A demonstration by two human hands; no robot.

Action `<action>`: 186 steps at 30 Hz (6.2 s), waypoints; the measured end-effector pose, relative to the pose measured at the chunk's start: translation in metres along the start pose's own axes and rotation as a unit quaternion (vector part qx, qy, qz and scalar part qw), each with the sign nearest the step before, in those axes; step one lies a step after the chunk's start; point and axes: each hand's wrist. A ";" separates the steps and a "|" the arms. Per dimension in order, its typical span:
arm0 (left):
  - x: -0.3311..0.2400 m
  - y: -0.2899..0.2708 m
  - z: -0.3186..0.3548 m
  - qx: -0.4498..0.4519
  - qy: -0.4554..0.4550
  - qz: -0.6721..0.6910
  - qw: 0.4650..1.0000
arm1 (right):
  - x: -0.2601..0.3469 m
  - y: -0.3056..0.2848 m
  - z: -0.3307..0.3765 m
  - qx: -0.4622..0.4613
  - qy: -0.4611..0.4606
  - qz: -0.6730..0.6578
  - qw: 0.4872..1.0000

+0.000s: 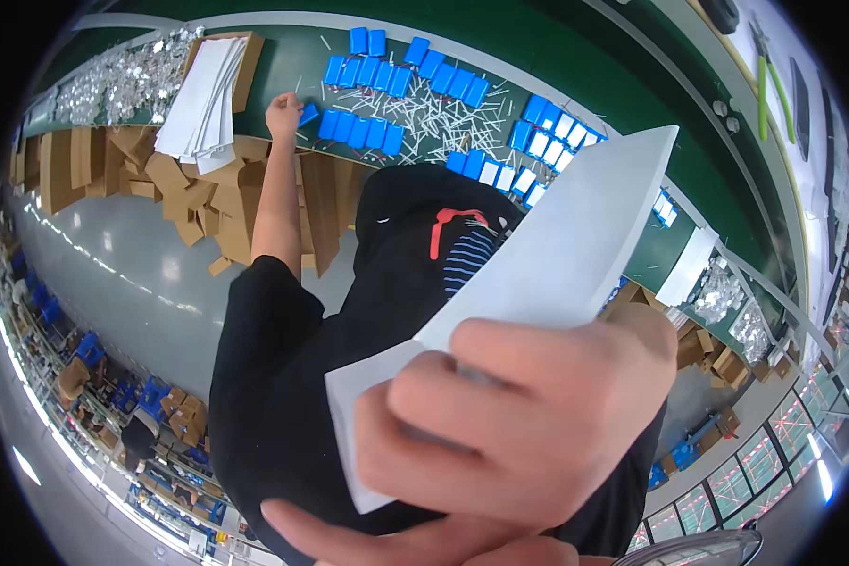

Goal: The person is assembling battery packs by organizing blue cells and applying white insulating or adhesive sheets at a factory workstation.

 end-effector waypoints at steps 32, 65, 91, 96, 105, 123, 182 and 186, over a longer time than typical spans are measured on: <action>-0.017 -0.005 -0.009 -0.210 0.226 -0.348 0.885 | -0.010 -0.008 0.124 -0.224 0.496 0.089 0.834; -0.215 0.163 0.368 0.431 0.003 0.121 0.894 | -0.099 -0.002 0.130 -0.319 0.401 0.268 0.816; -0.192 0.119 0.331 0.255 0.717 -0.175 0.625 | -0.050 -0.053 0.166 -0.321 0.520 0.192 0.768; -0.178 0.117 0.333 0.357 0.524 -0.018 0.773 | -0.048 -0.067 0.172 -0.364 0.511 0.269 0.731; -0.154 0.121 0.336 0.711 -0.147 0.411 0.551 | -0.045 -0.088 0.206 -0.409 0.507 0.334 0.682; -0.047 0.130 0.283 0.570 -0.239 0.377 0.690 | 0.044 0.045 0.517 -0.575 0.661 0.037 0.480; -0.006 0.016 0.262 0.248 -0.222 0.331 0.883 | -0.162 0.194 0.417 0.089 0.639 0.184 0.741; -0.011 0.014 0.266 0.238 -0.214 0.316 0.893 | -0.161 0.195 0.417 0.088 0.642 0.180 0.740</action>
Point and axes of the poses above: each hand's wrist, its own z-axis away from the middle knuckle, its own y-axis out of the palm, x = y × z, and after that the axes turned 12 degrees about -y, right-handed
